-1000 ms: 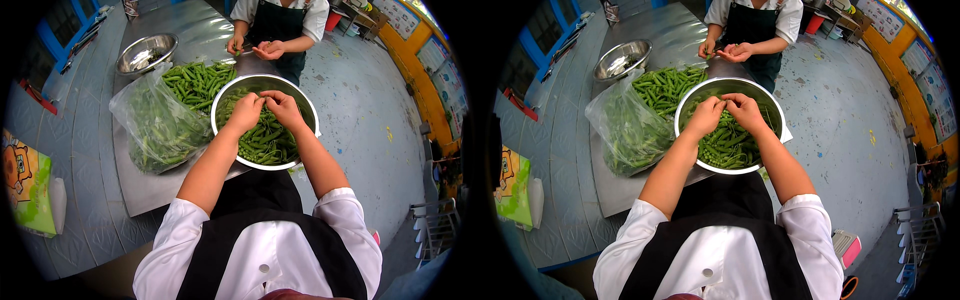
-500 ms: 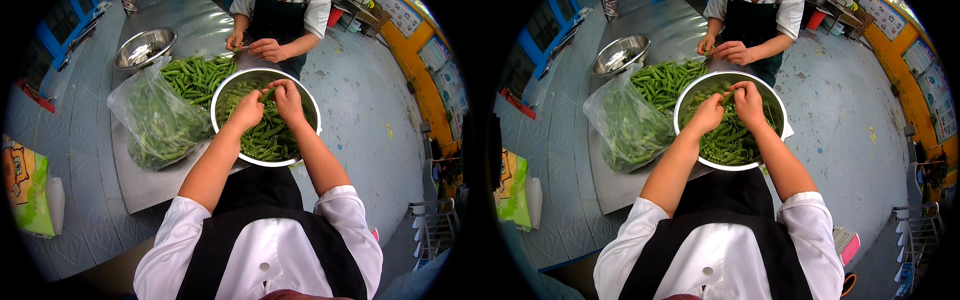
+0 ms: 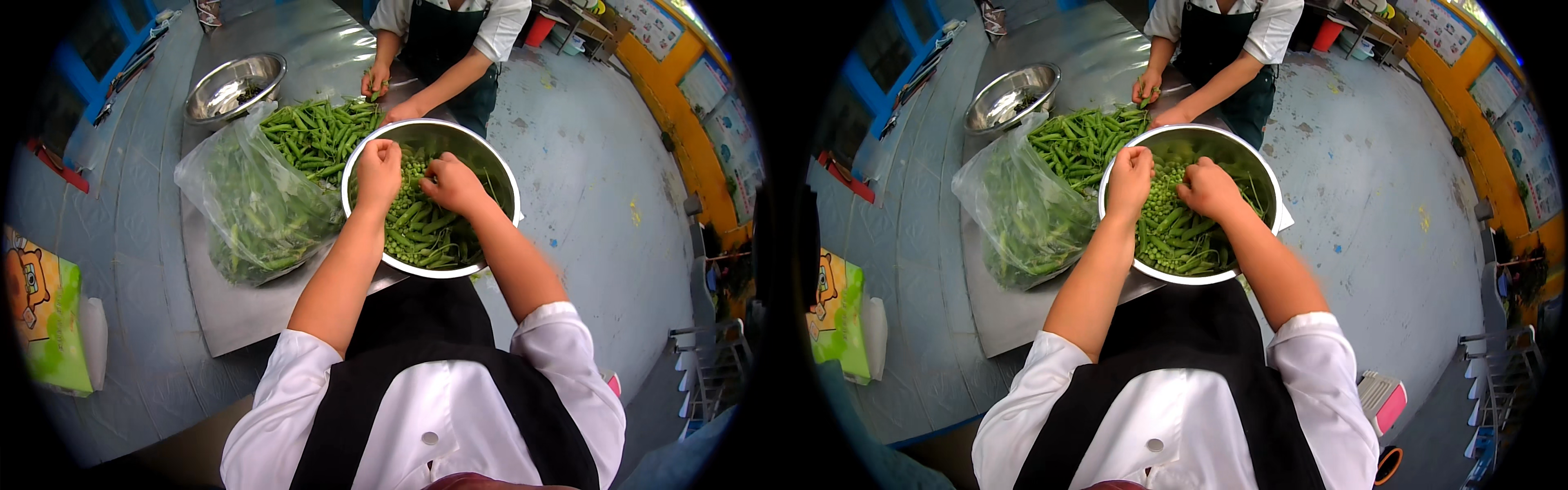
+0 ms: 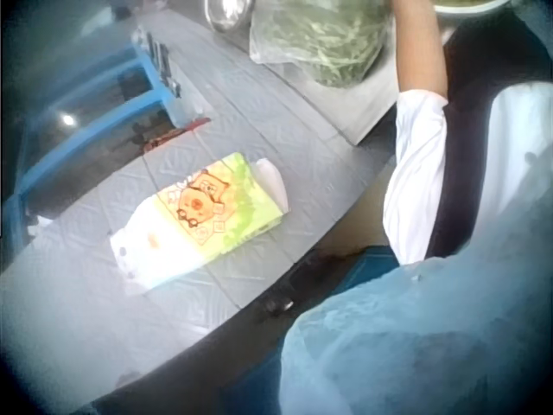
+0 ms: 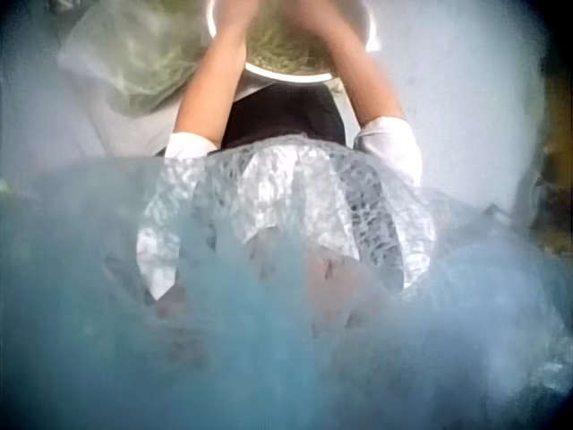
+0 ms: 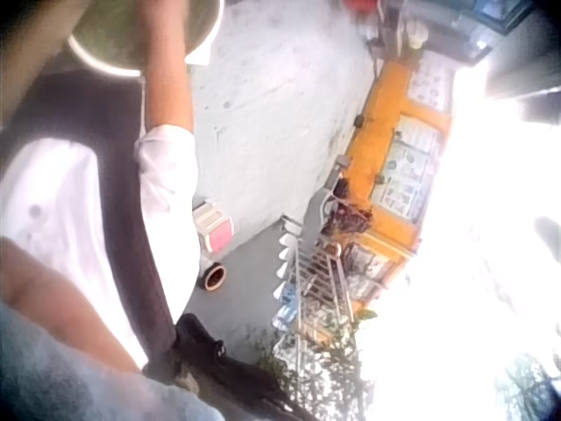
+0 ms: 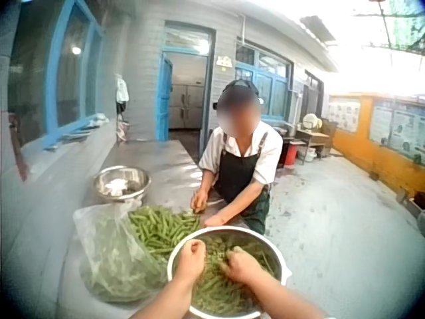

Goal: The person stands at a stainless steel table and shells green peas by hand, placing the peas into a large metal bowl. Another person in an apron is visible in the background, also shelling peas. The recorder occasionally reaches into a plastic bag to retrieve more pea pods.

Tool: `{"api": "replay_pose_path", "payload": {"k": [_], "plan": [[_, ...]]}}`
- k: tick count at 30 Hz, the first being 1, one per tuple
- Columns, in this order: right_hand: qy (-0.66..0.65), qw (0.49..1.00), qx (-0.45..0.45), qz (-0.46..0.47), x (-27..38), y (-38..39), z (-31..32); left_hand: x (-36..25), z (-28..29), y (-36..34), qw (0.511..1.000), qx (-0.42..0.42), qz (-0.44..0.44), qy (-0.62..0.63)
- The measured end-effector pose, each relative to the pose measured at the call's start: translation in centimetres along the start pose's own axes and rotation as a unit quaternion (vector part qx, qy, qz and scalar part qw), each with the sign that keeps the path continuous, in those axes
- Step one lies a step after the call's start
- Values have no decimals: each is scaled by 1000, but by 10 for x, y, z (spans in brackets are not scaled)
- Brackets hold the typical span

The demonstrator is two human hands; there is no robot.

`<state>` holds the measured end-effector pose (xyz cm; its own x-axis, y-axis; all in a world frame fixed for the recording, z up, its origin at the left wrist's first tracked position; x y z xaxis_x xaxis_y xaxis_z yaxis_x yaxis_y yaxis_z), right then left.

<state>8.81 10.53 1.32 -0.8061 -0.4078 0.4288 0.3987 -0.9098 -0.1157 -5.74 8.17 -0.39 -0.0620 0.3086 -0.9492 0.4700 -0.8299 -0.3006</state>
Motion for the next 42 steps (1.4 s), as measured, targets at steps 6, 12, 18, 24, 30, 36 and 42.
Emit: {"api": "replay_pose_path", "payload": {"k": [6, 12, 18, 24, 30, 36, 42], "plan": [[-290, 951, -98, -51, -18, 9, 41, 17, -31, 15, 975, 178, 132, -15], [-271, 956, -103, 54, 15, 20, 41, 5, -33, 20, 963, 152, 160, 153], [-225, 968, -92, 57, 24, 23, 41, 3, -33, 18, 958, 142, 153, 196], [-145, 965, -162, 148, 40, 30, 49, 0, -33, 18, 954, 132, 147, 225], [-72, 972, -164, 152, 46, 34, 48, 5, -29, 16, 954, 103, 144, 243], [-23, 975, -184, 123, 51, 35, 36, 7, -21, 8, 992, 96, 61, 47], [-346, 938, 7, -1, 17, 14, 7, -13, -20, 11, 994, 85, 28, 55]]}}
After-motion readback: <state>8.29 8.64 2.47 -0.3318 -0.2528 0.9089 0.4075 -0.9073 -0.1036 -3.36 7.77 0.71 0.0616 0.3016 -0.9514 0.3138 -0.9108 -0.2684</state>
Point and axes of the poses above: each hand's wrist, its own y-axis away from the middle knuckle, its own z-axis out of the back of the hand, x = y × z, the point moved 10 cm from there along -y, towards the middle knuckle, and after that the axes turned 9 degrees about -z, right-handed, at the moved point
